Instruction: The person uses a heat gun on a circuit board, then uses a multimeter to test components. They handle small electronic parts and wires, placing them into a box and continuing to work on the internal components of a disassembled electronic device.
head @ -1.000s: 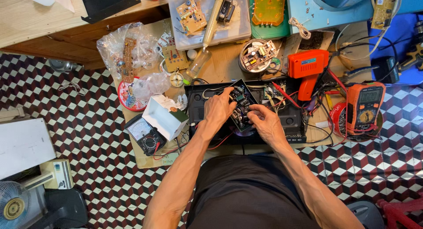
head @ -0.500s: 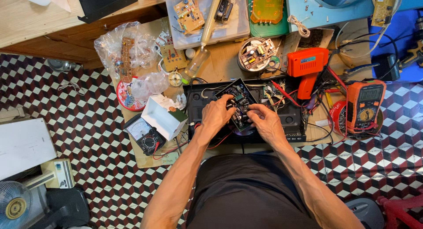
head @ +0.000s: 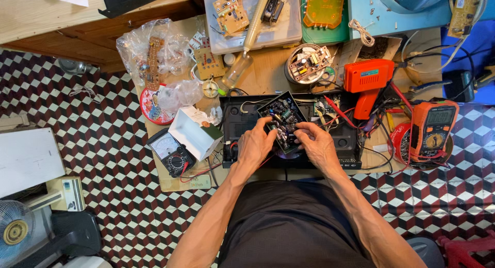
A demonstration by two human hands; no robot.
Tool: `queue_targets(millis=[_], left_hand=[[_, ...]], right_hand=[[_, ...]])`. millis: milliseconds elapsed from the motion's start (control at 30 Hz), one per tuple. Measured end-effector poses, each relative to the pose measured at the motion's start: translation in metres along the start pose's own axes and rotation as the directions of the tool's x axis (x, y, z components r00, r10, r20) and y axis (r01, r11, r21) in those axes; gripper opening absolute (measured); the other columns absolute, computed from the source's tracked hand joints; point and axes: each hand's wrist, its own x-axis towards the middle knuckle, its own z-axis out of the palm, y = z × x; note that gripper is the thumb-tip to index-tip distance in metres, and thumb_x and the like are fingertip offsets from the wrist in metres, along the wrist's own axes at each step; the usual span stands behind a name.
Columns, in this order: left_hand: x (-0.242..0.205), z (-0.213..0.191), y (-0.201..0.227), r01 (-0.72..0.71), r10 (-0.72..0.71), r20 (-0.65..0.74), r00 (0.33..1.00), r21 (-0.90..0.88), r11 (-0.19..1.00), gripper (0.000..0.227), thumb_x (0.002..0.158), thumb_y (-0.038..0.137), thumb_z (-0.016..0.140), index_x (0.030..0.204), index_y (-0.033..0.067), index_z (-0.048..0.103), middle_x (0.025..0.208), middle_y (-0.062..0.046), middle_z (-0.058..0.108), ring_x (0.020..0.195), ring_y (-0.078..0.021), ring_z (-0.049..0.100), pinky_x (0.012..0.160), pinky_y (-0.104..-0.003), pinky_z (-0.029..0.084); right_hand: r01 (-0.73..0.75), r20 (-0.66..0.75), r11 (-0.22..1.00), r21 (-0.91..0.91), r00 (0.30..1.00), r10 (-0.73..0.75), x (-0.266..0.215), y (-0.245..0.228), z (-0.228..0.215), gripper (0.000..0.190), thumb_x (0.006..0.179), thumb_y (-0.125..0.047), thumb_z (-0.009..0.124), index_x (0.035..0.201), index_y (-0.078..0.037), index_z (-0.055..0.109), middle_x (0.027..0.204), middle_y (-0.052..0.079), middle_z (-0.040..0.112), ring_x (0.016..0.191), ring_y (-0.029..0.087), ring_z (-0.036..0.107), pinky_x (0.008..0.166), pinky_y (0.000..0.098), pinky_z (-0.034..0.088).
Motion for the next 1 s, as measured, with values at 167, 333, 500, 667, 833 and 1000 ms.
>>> queue_targets(millis=[167, 333, 500, 667, 833, 1000], left_hand=[[0.021, 0.002, -0.004, -0.086, 0.087, -0.008, 0.996, 0.119, 0.989, 0.057, 0.091, 0.033, 0.071, 0.139, 0.0069, 0.054, 0.075, -0.019, 0.073, 0.072, -0.0389, 0.073, 0.067, -0.050, 0.056], [0.012, 0.004, -0.003, -0.109, 0.104, 0.047, 0.993, 0.109, 0.988, 0.063, 0.089, 0.032, 0.071, 0.143, 0.0092, 0.050, 0.075, -0.021, 0.072, 0.072, -0.0417, 0.071, 0.067, -0.052, 0.055], [-0.007, 0.005, -0.005, -0.209, 0.196, 0.124, 0.973, 0.098, 0.973, 0.048, 0.092, 0.034, 0.069, 0.137, 0.0206, 0.060, 0.073, -0.015, 0.073, 0.069, -0.0384, 0.071, 0.064, -0.051, 0.055], [-0.001, -0.003, -0.009, -0.083, 0.086, -0.091, 0.992, 0.036, 0.996, 0.035, 0.100, 0.032, 0.061, 0.132, 0.0193, 0.064, 0.069, -0.015, 0.072, 0.064, -0.0341, 0.074, 0.063, -0.049, 0.055], [0.031, -0.004, -0.012, -0.152, 0.192, -0.099, 0.976, 0.315, 0.937, 0.045, 0.095, 0.029, 0.064, 0.131, 0.0025, 0.060, 0.068, -0.025, 0.069, 0.066, -0.0434, 0.070, 0.061, -0.055, 0.053], [0.049, 0.005, -0.013, -0.137, 0.180, -0.057, 0.982, 0.436, 0.890, 0.029, 0.096, 0.031, 0.066, 0.104, 0.0025, 0.070, 0.078, -0.023, 0.072, 0.075, -0.0401, 0.072, 0.070, -0.053, 0.056]], right_hand=[[-0.005, -0.007, 0.999, -0.035, 1.000, 0.004, 0.000, -0.003, 0.001, 0.035, 0.097, -0.021, 0.065, 0.126, -0.002, 0.067, 0.103, 0.008, 0.073, 0.090, 0.015, 0.070, 0.074, 0.0286, 0.058], [0.009, -0.008, 1.000, -0.019, 1.000, -0.009, -0.001, -0.004, 0.000, 0.034, 0.097, -0.020, 0.065, 0.125, -0.002, 0.068, 0.103, 0.008, 0.073, 0.089, 0.014, 0.070, 0.073, 0.0279, 0.058], [0.000, -0.011, 1.000, 0.003, 1.000, 0.000, -0.001, -0.005, 0.002, 0.033, 0.097, -0.019, 0.064, 0.125, -0.001, 0.067, 0.102, 0.008, 0.074, 0.090, 0.014, 0.071, 0.073, 0.0276, 0.058], [0.020, -0.012, 1.000, 0.020, 1.000, -0.020, -0.002, -0.004, 0.001, 0.033, 0.097, -0.019, 0.064, 0.124, 0.000, 0.067, 0.104, 0.008, 0.074, 0.090, 0.014, 0.070, 0.073, 0.0277, 0.057], [0.011, -0.005, 1.000, 0.024, 1.000, -0.011, -0.001, -0.006, 0.002, 0.033, 0.097, -0.019, 0.063, 0.124, 0.000, 0.067, 0.104, 0.008, 0.074, 0.090, 0.014, 0.070, 0.074, 0.0272, 0.057], [0.012, -0.001, 1.000, 0.010, 1.000, -0.012, -0.005, -0.011, 0.001, 0.033, 0.098, -0.020, 0.062, 0.125, -0.001, 0.067, 0.105, 0.008, 0.074, 0.091, 0.014, 0.070, 0.075, 0.0276, 0.057]])
